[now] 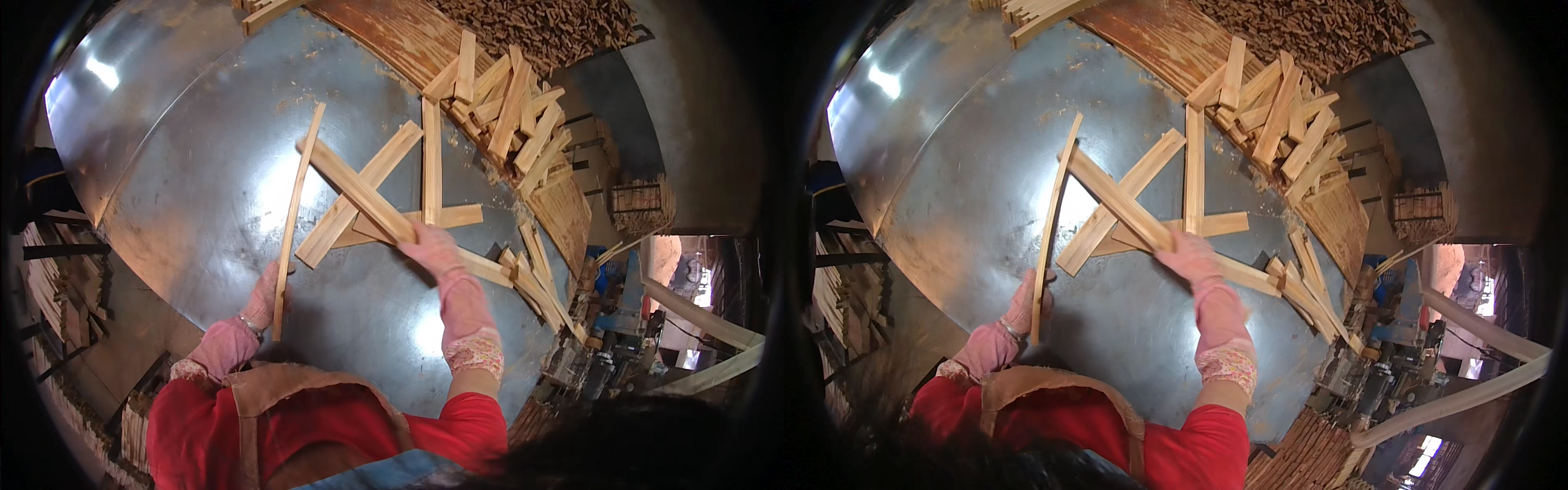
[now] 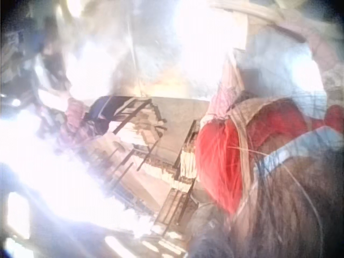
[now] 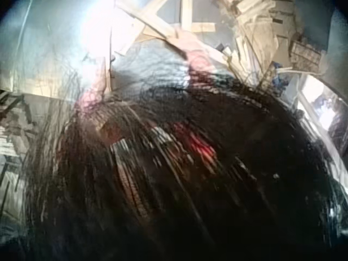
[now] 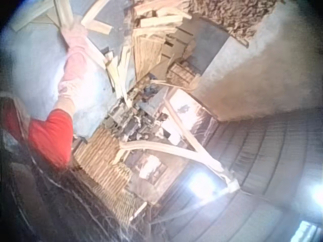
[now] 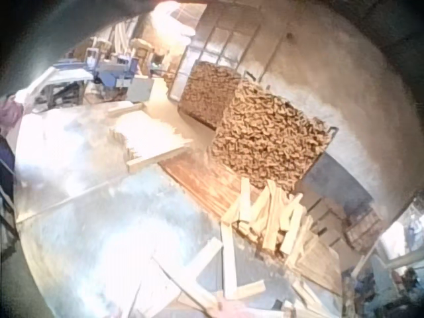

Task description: The person sorts and stacks thin wooden slats on a metal table. They pick up individual pieces from a pile, align them, and place them into a neat stack, occasionally moving the stack to a different location on the table.

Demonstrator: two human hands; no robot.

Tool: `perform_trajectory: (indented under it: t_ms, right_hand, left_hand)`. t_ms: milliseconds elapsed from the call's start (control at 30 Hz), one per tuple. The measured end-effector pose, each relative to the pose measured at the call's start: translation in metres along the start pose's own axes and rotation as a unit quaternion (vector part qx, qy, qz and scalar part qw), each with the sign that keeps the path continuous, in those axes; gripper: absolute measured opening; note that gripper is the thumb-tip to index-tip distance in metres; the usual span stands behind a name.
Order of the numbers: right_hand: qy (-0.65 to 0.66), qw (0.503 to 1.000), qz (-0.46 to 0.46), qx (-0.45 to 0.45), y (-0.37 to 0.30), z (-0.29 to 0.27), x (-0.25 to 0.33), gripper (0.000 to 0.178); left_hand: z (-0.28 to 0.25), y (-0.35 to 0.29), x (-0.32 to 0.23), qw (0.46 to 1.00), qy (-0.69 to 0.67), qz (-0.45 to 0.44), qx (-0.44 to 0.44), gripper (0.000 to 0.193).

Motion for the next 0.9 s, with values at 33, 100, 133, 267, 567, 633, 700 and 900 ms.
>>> perform_trajectory:
  t_ms: [33,100,133,267,567,633,700,900]
  right_hand:
    - [0.079,0.996,0.039,0.010,-0.006,0.012,0.032,0.064]
    - [0.145,0.988,0.003,0.052,-0.003,0.052,0.086,0.059]
    - [0.131,0.984,-0.080,0.092,0.006,0.069,0.102,0.058]
    - [0.145,0.971,-0.055,-0.181,0.044,0.058,0.107,0.043]
    - [0.068,0.925,0.251,-0.278,0.017,0.087,-0.067,0.065]
    - [0.178,0.912,0.239,-0.281,-0.019,0.096,-0.056,0.062]
    - [0.590,0.748,0.285,-0.104,-0.055,0.152,-0.116,0.057]
    - [0.836,0.472,0.278,-0.024,-0.146,0.207,-0.054,0.055]
  left_hand:
    - [0.011,0.001,0.012,1.000,-0.021,0.001,0.007,0.078]
    - [0.046,-0.003,0.021,0.996,-0.052,-0.060,0.029,0.090]
    - [0.067,-0.007,0.015,0.991,-0.088,-0.095,0.034,0.090]
    - [0.056,0.020,0.033,0.934,-0.248,-0.187,0.178,0.089]
    - [0.043,0.022,0.000,0.965,-0.228,-0.107,0.070,0.059]
    - [0.030,0.024,-0.016,0.973,-0.194,-0.108,0.057,0.056]
    - [0.027,0.027,-0.047,0.992,-0.106,-0.060,0.032,0.057]
    - [-0.044,0.037,-0.137,0.827,0.504,0.157,-0.194,0.055]
Point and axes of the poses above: each hand's wrist, its own y-axis towards the middle knuckle, its own z-axis out of the palm, x = y × z, the point moved 1 cm from there along y, towards the middle knuckle, and after that the axes turned 13 degrees about -x, right-handed, at the moved point
